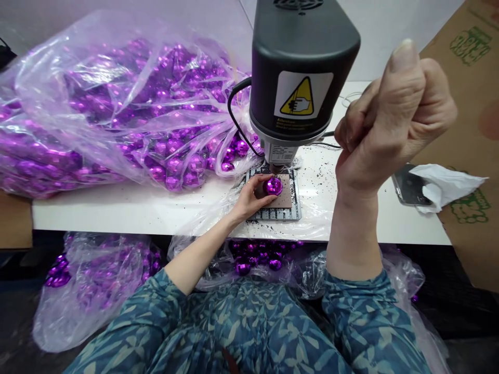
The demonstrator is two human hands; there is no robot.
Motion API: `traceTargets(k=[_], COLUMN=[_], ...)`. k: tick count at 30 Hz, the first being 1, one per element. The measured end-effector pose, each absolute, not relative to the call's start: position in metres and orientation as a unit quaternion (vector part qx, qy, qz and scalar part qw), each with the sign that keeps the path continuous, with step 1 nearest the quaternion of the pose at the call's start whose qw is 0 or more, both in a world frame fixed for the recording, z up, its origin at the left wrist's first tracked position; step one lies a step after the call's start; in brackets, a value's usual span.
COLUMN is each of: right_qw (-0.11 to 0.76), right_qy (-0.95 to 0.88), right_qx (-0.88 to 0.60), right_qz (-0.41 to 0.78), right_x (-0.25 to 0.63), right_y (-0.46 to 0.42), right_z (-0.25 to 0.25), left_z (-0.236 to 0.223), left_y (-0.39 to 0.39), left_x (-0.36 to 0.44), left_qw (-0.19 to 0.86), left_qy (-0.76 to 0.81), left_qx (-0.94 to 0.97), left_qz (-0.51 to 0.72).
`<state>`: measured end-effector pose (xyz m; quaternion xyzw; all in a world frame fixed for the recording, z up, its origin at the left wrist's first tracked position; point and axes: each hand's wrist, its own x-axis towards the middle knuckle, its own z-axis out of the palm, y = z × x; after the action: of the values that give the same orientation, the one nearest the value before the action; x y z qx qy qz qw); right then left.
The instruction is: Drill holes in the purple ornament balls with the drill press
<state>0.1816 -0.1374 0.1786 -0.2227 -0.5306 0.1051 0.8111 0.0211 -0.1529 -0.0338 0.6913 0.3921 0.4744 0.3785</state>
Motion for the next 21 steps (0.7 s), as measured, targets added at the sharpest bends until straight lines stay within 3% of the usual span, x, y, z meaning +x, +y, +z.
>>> traceTargets(k=[4,15,21], right_qw=[0.821,0.819,0.850], right_qy=[-0.524,-0.522,-0.501], right_qx=[-0.210,-0.236,-0.165], right_qz=[0.090,0.028,0.004], right_x=[0.181,0.181,0.182], right_y=[-0.139,-0.159,-0.149], right_z=[0.176,0.141,0.128], left_z=[-0.032,-0.034,-0.036], left_y=[-0.151,-0.152,-0.152], left_x=[0.021,0.020,0.020], left_qw=[0.422,0.417,0.415], left_qy=[0.370,0.379,0.377], left_qx=[0.670,0.668,0.669], left_qz=[0.485,0.486,0.488])
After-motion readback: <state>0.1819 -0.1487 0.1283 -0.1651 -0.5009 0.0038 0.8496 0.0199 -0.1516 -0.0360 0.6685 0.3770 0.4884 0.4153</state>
